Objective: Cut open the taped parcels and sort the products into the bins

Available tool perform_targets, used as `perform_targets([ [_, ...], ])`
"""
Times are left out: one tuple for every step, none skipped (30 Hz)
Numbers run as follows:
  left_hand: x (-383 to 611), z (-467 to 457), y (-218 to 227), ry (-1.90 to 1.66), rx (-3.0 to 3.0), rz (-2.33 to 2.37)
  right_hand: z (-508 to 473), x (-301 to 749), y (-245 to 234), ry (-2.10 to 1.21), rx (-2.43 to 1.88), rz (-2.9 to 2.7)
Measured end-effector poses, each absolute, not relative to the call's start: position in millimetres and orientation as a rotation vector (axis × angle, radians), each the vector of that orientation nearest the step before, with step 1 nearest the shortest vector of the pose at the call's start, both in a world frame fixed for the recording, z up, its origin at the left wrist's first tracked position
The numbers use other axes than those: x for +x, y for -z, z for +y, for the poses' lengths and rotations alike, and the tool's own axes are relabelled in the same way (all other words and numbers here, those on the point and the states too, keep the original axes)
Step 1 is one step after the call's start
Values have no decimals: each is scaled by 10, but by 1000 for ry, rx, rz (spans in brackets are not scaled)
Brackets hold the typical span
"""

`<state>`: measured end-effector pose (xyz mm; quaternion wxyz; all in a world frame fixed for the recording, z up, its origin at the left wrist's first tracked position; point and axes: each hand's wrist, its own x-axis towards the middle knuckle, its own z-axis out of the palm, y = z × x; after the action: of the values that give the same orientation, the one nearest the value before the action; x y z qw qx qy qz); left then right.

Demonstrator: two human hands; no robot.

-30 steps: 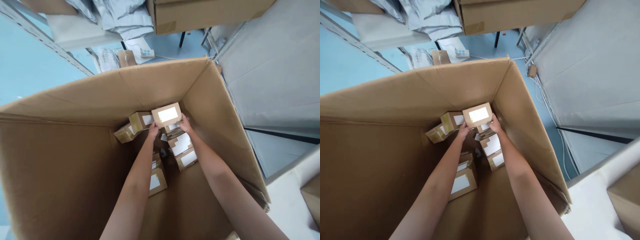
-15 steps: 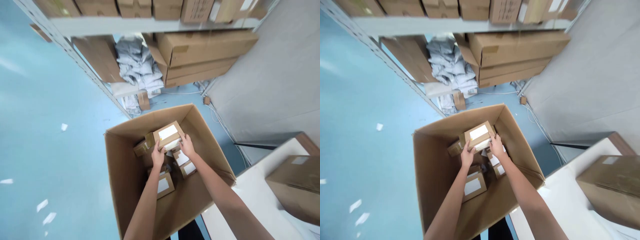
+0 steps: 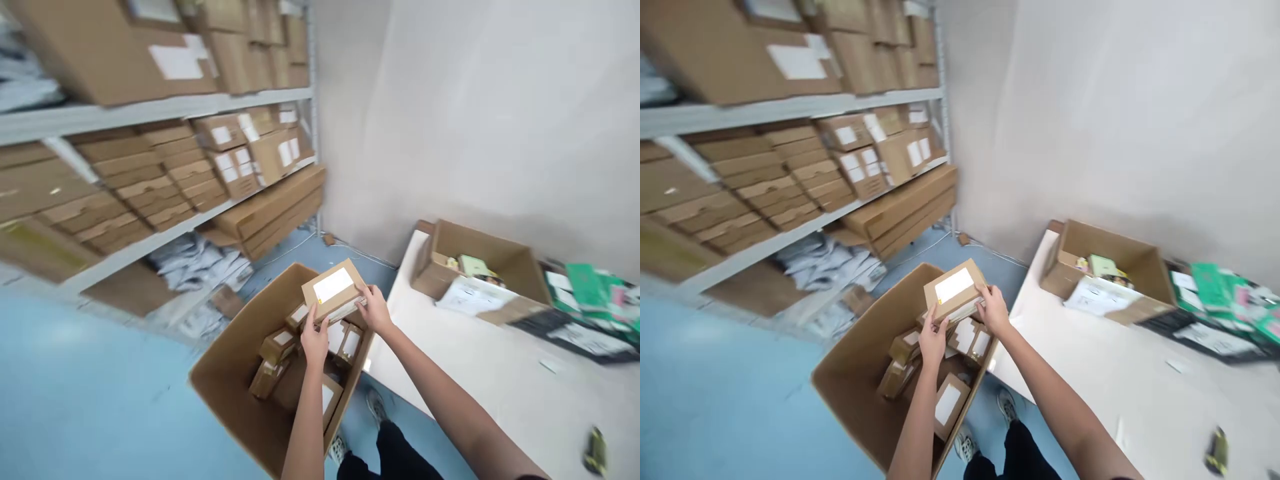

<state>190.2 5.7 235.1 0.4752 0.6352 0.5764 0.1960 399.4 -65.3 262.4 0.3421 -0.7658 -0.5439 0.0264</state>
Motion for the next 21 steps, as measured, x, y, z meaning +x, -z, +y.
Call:
perform_targets([
  [2081,-20,-2435,-500,1649,1352,-894,4131,-2668,-38,-2025,-1337],
  [2278,-120,-2493,-530,1740,1282,-1152,4269,-2682,-9,-2056,-1253],
  [2487,-244,-2521,-552,1807,1200,-1424,4404,-2664,18,-2085,-1165],
  [2704,-392,-2517,-537,1842,1106,-1709,4535,-2613,44,-2114,-1074],
  [2920,-561,-2482,-503,1856,1012,-2004,4659,-2531,69,-2145,-981],
  [3131,-749,-2416,-456,1856,926,-2306,4774,-2418,90,-2178,-890],
  [3333,-954,-2321,-395,1853,849,-2613,4881,-2280,105,-2214,-803],
  [3523,-1174,-2200,-327,1846,788,-2924,4978,-2120,111,-2247,-723],
  [3697,-1406,-2057,-258,1836,744,-3237,5064,-1945,97,-2273,-659],
  [3853,-1649,-1898,-191,1824,708,-3548,5137,-1760,59,-2296,-605],
  [3991,-1897,-1729,-122,1808,688,-3855,5197,-1573,-1,-2324,-550],
  [4110,-2146,-1556,-54,1793,674,-4151,5244,-1389,-89,-2355,-493],
  [4211,-2391,-1385,-1,1782,660,-4431,5278,-1215,-198,-2384,-440],
  [4295,-2624,-1224,30,1777,652,-4688,5303,-1057,-312,-2403,-401],
  [4366,-2839,-1079,36,1779,649,-4914,5323,-921,-420,-2408,-382],
  [4426,-3030,-957,19,1789,653,-5107,5346,-811,-509,-2399,-380],
  [4481,-3191,-863,-14,1805,669,-5263,5377,-731,-570,-2381,-387],
  [4537,-3319,-802,-50,1825,694,-5385,5422,-685,-604,-2359,-393],
  [4599,-3414,-779,-78,1847,727,-5477,5486,-671,-620,-2339,-390],
  [4675,-3478,-795,-96,1871,758,-5548,5570,-686,-626,-2325,-374],
  [4772,-3516,-848,-109,1897,778,-5605,5673,-725,-621,-2316,-346],
])
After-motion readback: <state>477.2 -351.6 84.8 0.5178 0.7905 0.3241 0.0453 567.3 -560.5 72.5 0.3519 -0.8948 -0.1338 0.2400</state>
